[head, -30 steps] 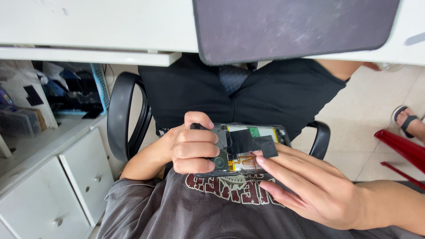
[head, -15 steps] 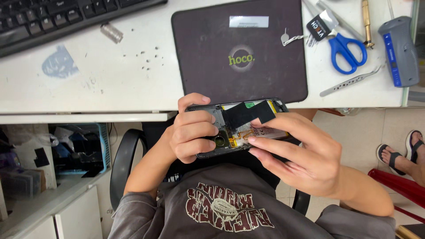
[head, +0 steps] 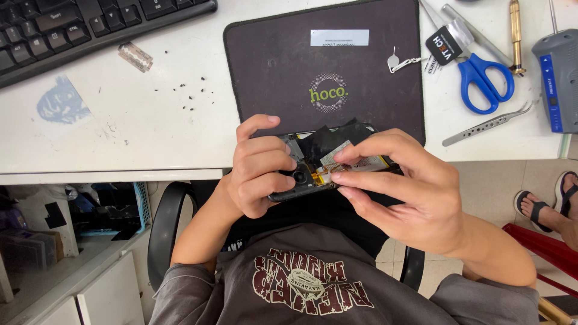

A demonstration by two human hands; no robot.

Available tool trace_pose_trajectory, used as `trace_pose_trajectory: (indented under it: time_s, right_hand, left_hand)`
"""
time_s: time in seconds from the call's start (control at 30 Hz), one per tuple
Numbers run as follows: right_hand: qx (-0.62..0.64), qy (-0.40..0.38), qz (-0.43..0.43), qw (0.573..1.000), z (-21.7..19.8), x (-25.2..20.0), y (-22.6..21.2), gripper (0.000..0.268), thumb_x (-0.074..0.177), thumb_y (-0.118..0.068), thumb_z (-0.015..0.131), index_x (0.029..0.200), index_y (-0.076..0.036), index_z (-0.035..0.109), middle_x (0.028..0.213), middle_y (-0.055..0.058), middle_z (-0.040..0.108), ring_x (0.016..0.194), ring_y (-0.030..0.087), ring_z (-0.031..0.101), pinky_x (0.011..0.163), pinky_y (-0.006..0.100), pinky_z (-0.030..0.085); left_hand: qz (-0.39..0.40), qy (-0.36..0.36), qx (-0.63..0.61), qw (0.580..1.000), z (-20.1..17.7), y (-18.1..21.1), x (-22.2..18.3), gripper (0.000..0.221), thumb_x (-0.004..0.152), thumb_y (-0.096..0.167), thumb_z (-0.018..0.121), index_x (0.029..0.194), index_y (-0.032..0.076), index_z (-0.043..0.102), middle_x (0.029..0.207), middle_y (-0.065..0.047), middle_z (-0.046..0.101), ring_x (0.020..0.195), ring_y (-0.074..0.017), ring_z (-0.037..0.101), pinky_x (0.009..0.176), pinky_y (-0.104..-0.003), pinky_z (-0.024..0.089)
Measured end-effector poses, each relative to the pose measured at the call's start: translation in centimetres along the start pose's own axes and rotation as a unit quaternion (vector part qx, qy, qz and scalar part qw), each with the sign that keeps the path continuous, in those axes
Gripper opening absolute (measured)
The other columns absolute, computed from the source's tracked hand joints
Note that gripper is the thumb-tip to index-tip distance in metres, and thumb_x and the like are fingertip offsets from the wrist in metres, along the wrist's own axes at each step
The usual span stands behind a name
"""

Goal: The person disassembles a smartphone by prying open the back cover and removing internal components. They use a screwdriver and a plastic pry tool to separate the casing and extract the battery and screen assembly.

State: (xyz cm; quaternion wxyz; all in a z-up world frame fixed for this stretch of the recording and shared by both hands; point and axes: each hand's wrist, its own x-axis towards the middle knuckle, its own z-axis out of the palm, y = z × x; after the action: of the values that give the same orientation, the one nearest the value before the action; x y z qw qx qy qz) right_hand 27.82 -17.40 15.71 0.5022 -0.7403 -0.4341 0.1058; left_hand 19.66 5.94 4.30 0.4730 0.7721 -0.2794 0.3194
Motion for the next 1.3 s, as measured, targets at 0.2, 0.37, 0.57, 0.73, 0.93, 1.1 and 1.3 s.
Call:
trace_pose_trajectory:
  time_s: [0.2,0.37,0.57,0.73,0.93,1.1,1.3]
  right_hand:
    - [0.018,0.020,0.005,1.000,0.1,0.0,0.6,0.028,0.083,0.006,0.082,0.109,-0.001,0.074,0.116,0.014,0.067,0.106,0.023,0.069,0.086,0.030,0.060]
    - [0.012,0.029,-0.004,1.000,0.3,-0.1,0.9,0.028,0.083,0.006,0.083,0.109,-0.001,0.074,0.115,0.014,0.068,0.107,0.023,0.069,0.085,0.030,0.060]
    - [0.005,0.036,-0.013,0.999,0.4,-0.4,1.5,0.029,0.081,0.006,0.084,0.108,0.000,0.074,0.114,0.014,0.068,0.105,0.023,0.070,0.082,0.029,0.058]
    - [0.020,0.045,-0.015,0.999,0.7,-0.7,2.0,0.030,0.082,0.007,0.084,0.109,0.000,0.073,0.116,0.016,0.067,0.106,0.024,0.070,0.082,0.029,0.060]
    - [-0.035,0.027,-0.050,0.998,0.4,-0.7,1.7,0.029,0.081,0.005,0.086,0.107,0.001,0.073,0.115,0.018,0.066,0.103,0.026,0.070,0.085,0.033,0.059]
    - [-0.080,0.031,-0.060,0.995,0.4,-0.6,1.7,0.031,0.077,0.005,0.087,0.104,0.005,0.071,0.110,0.021,0.063,0.099,0.028,0.069,0.083,0.036,0.061]
    - [-0.084,0.018,-0.055,0.995,0.1,-0.5,2.2,0.028,0.076,0.005,0.087,0.101,0.006,0.073,0.107,0.019,0.066,0.095,0.028,0.071,0.080,0.036,0.062]
  left_hand:
    - [-0.019,0.027,0.001,0.999,0.1,0.5,0.7,0.032,0.084,0.001,0.080,0.100,0.009,0.052,0.110,-0.009,0.059,0.104,-0.0283,0.060,0.113,-0.061,0.044]
    - [-0.031,0.026,-0.002,0.999,0.0,0.5,1.0,0.042,0.080,-0.005,0.080,0.104,0.009,0.049,0.110,-0.009,0.058,0.104,-0.0282,0.059,0.112,-0.062,0.043]
    - [-0.048,0.026,0.005,0.999,0.1,0.8,0.9,0.043,0.082,-0.007,0.080,0.106,0.010,0.048,0.111,-0.008,0.057,0.107,-0.0270,0.059,0.116,-0.062,0.042]
    - [-0.068,0.023,0.001,0.997,0.0,1.0,0.7,0.043,0.081,-0.007,0.079,0.105,0.011,0.048,0.109,-0.008,0.057,0.106,-0.0270,0.060,0.118,-0.064,0.040]
    - [-0.116,0.017,-0.002,0.993,-0.3,1.6,-0.1,0.038,0.079,-0.007,0.079,0.096,0.012,0.050,0.107,-0.006,0.057,0.106,-0.0256,0.061,0.123,-0.065,0.037]
    - [-0.128,0.001,-0.010,0.992,-0.7,1.7,-0.4,0.033,0.075,0.002,0.081,0.086,0.012,0.051,0.101,-0.006,0.057,0.102,-0.0269,0.061,0.120,-0.066,0.035]
    - [-0.142,0.012,-0.021,0.990,-0.8,1.8,-0.3,0.031,0.084,0.003,0.080,0.092,0.011,0.051,0.104,-0.006,0.056,0.104,-0.0271,0.062,0.122,-0.067,0.037]
